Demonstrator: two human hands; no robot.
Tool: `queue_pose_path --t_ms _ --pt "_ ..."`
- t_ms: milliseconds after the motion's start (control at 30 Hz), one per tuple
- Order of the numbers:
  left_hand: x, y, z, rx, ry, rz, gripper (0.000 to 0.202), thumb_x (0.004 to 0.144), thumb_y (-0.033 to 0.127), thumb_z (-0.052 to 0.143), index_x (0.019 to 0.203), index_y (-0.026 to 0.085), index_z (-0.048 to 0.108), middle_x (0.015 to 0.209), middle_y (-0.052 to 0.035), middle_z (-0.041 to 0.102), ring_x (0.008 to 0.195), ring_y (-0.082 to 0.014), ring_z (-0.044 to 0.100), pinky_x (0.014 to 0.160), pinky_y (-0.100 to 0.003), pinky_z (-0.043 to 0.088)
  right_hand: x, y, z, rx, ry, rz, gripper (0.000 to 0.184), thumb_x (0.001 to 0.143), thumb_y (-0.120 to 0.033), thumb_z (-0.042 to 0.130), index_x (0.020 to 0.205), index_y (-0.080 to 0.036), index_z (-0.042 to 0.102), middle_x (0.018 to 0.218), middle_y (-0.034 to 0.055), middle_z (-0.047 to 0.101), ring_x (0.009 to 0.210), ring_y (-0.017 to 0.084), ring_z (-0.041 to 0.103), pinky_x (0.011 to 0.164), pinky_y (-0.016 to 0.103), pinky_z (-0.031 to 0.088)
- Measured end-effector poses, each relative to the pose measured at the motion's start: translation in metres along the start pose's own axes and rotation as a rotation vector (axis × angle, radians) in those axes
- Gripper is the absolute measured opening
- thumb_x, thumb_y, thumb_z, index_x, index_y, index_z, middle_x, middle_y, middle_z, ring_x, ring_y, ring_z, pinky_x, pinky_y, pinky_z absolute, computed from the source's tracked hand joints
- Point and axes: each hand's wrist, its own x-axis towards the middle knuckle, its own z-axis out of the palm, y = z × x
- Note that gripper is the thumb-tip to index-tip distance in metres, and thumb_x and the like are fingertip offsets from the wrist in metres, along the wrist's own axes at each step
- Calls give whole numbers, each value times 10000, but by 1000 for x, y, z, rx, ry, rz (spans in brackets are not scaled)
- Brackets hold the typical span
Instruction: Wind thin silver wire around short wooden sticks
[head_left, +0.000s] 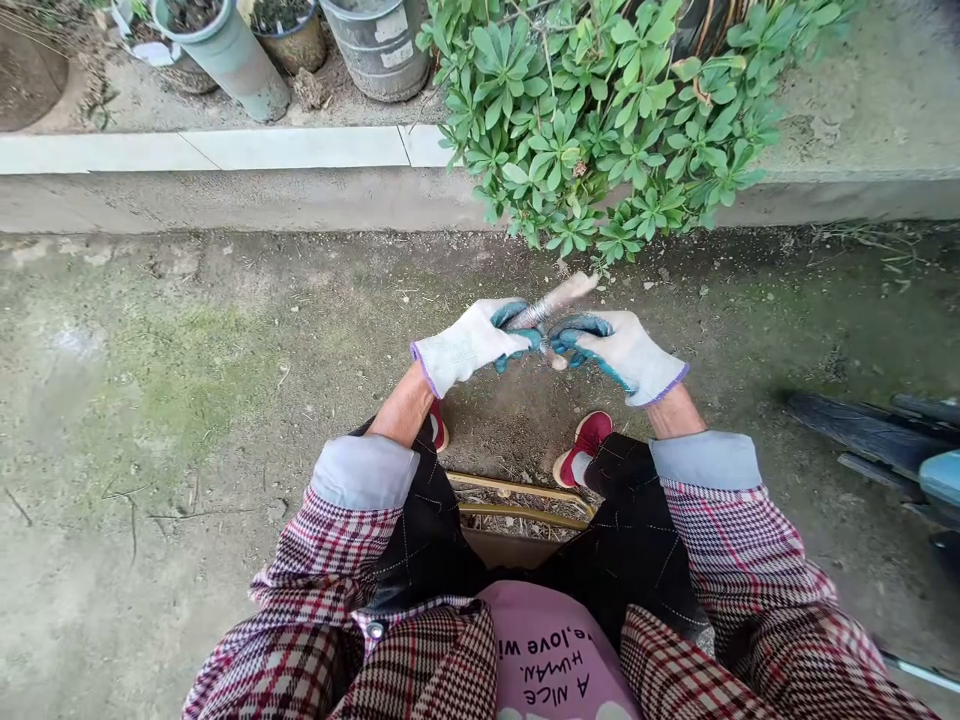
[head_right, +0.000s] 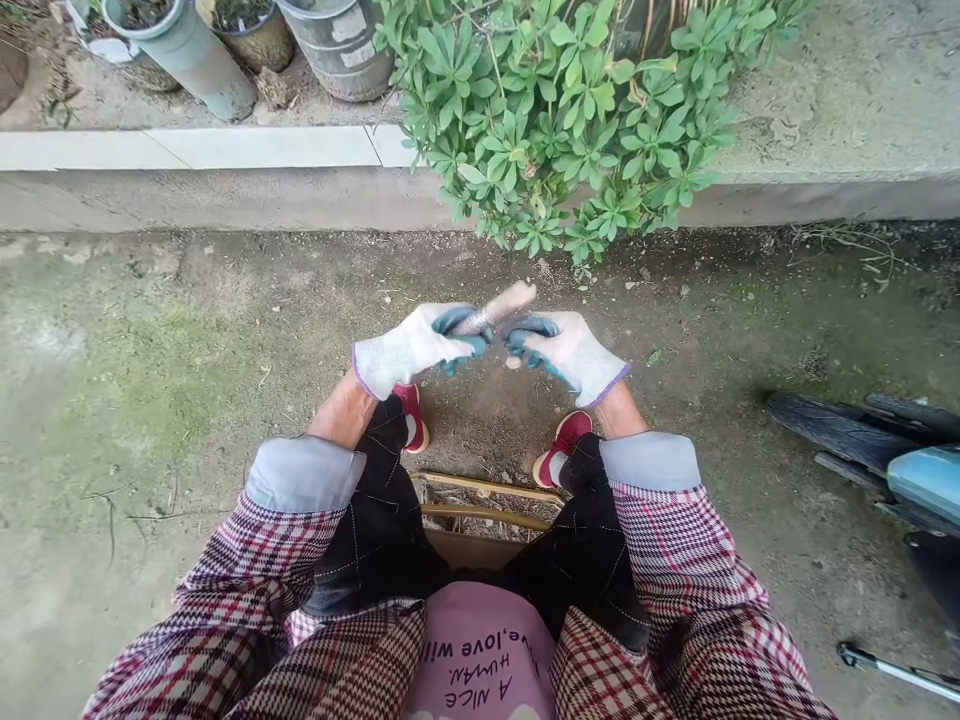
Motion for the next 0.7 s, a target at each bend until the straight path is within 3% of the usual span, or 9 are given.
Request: queue_pose_path --t_ms 233,333,367,433,533,633,700 --pt "17 -6 5 -7 231 55 156 851 106 637 777 180 522 686 53 449 559 -70 382 509 -214 350 1 1 19 -107 -200 -43 128 835 -314 699 725 -273 747 680 8 718 599 187 612 574 335 518" --pt "21 -7 1 283 339 -15 29 903 138 619 903 167 614 713 27 514 579 -105 466 579 -252 431 -2 0 22 -146 -253 -129 122 809 -306 689 796 -247 796 849 36 807 782 217 716 766 354 582" --pt "21 -8 0 464 344 -25 98 922 155 614 1008 159 659 764 -1 585 632 -135 542 637 -274 474 -3 0 21 -144 -265 -143 136 796 -301 690 824 -238 808 913 47 825 850 231 738 835 369 588" --pt "21 -10 -3 832 282 -33 301 946 166 596 1234 165 685 954 -77 714 821 -211 673 779 -326 528 -5 -3 17 -137 -279 -145 170 791 -313 698 871 -227 821 964 60 835 905 246 754 888 392 593" --pt "17 -12 -3 1146 87 -58 456 954 124 539 1378 223 675 1182 -132 757 1043 -284 723 908 -385 543 -8 -5 12 -45 -294 -90 215 829 -411 722 894 -228 814 846 67 810 784 237 738 759 376 609" --pt "12 -14 -1 1219 -79 -43 455 950 100 532 1338 246 719 1213 -127 765 1116 -294 720 968 -404 537 -9 -1 12 129 -269 36 336 876 -570 702 826 -243 759 654 40 714 597 212 672 586 348 576" --pt "9 -15 -2 1119 -121 -36 353 940 113 599 1233 218 764 1142 -127 775 1083 -290 723 977 -409 541 -11 5 13 154 -245 80 408 904 -639 667 809 -247 728 590 15 649 513 194 622 521 339 554"
